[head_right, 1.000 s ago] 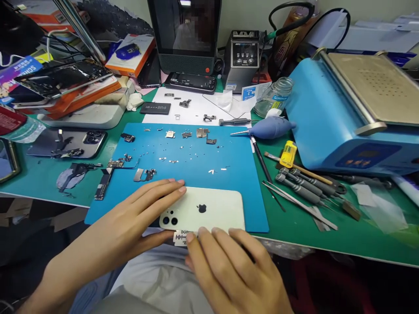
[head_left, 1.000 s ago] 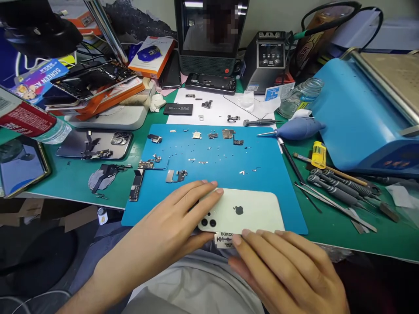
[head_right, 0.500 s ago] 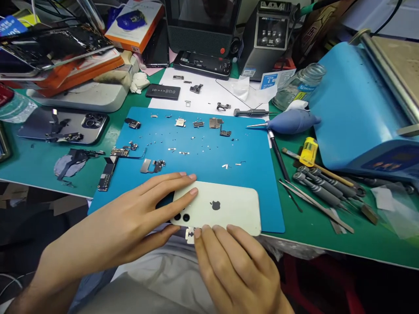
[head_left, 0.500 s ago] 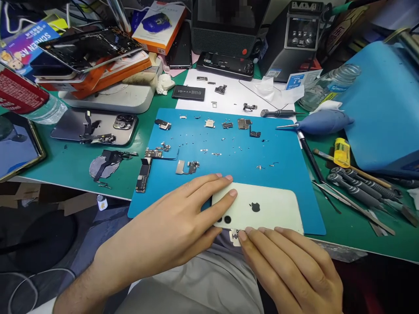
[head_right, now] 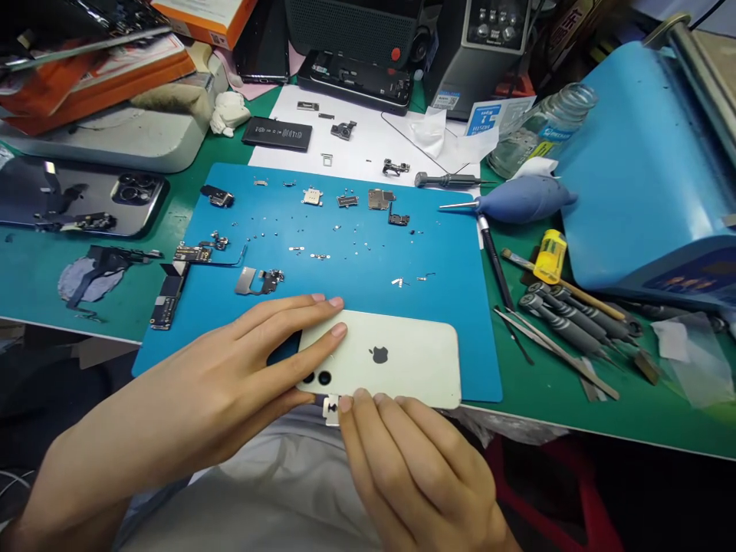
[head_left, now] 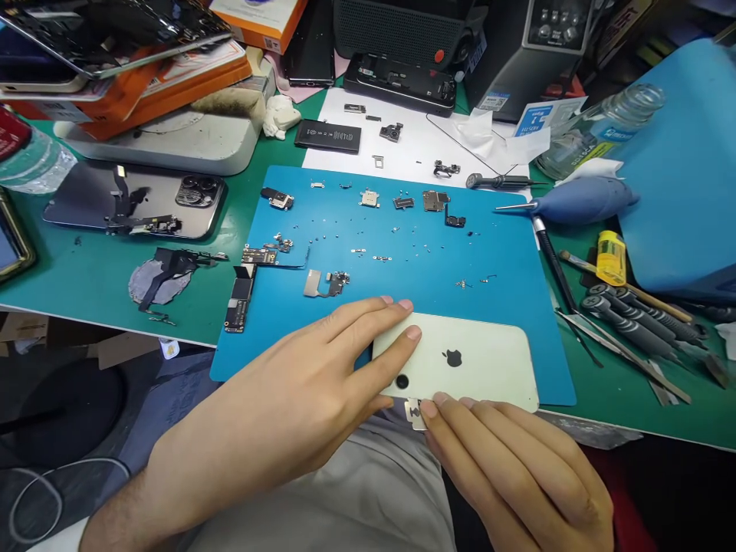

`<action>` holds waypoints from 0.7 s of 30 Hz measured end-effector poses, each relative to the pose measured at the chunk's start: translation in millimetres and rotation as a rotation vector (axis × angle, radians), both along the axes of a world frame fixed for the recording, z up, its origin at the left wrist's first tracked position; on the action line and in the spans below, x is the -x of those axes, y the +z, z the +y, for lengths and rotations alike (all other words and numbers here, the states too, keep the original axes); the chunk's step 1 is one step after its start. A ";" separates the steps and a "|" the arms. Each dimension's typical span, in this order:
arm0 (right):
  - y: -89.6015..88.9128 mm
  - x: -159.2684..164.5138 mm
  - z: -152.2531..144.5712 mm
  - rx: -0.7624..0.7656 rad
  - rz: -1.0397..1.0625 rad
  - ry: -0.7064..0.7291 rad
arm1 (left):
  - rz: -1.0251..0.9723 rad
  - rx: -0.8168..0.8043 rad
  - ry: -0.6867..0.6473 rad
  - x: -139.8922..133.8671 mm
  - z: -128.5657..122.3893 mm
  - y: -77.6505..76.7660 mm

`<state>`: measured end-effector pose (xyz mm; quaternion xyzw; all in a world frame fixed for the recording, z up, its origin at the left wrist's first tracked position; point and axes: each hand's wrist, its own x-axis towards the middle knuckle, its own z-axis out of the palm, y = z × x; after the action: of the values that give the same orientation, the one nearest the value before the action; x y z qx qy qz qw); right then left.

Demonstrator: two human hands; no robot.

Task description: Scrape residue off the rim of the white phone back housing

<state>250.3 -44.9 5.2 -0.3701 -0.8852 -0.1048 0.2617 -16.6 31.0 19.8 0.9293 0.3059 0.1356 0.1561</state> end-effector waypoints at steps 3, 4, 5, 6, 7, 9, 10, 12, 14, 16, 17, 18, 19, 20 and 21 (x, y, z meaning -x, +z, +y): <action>-0.6 0.7 0.8 -0.009 -0.001 0.008 | -0.083 0.039 0.054 -4.4 2.0 -2.3; -0.7 1.3 1.2 -0.010 0.001 0.006 | -0.097 0.045 0.061 -6.1 2.4 -2.8; -0.8 2.1 1.7 -0.014 0.007 -0.001 | -0.104 0.050 0.063 -7.7 2.5 -3.1; -0.8 2.9 1.9 -0.010 0.014 -0.014 | -0.106 0.052 0.064 -8.8 2.4 -3.2; -0.9 3.7 2.0 -0.010 0.021 -0.022 | -0.107 0.053 0.062 -9.5 2.0 -3.1; -1.3 4.6 1.9 -0.006 0.027 -0.028 | -0.102 0.049 0.058 -9.0 0.7 -2.4; -1.8 4.8 1.9 -0.011 0.029 -0.019 | -0.097 0.044 0.055 -7.9 -0.1 -1.9; -2.9 4.6 1.9 -0.030 0.041 -0.005 | -0.068 0.026 0.041 -4.6 -1.3 -1.0; -4.3 4.0 2.3 -0.043 0.051 0.000 | -0.012 -0.004 0.017 -1.1 -2.1 -0.6; -5.4 3.7 3.1 -0.055 0.050 -0.001 | 0.033 -0.040 -0.007 1.5 -2.6 -0.8; -5.8 3.6 3.7 -0.062 0.051 0.001 | 0.048 -0.051 -0.013 2.3 -2.8 -1.0; -6.1 3.6 4.3 -0.069 0.050 0.005 | 0.057 -0.058 -0.017 2.7 -3.1 -1.2; -6.3 3.7 4.9 -0.076 0.053 0.008 | 0.066 -0.063 -0.020 2.9 -3.5 -1.2; -6.4 3.8 5.6 -0.084 0.057 0.013 | 0.075 -0.068 -0.022 2.7 -3.8 -1.2; -6.3 3.9 6.1 -0.093 0.062 0.019 | 0.086 -0.069 -0.022 2.4 -4.2 -0.9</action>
<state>246.4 -38.8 -1.0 -0.3521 -0.8743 -0.1317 0.3071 -18.9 26.7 18.8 0.9425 0.2971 0.1043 0.1120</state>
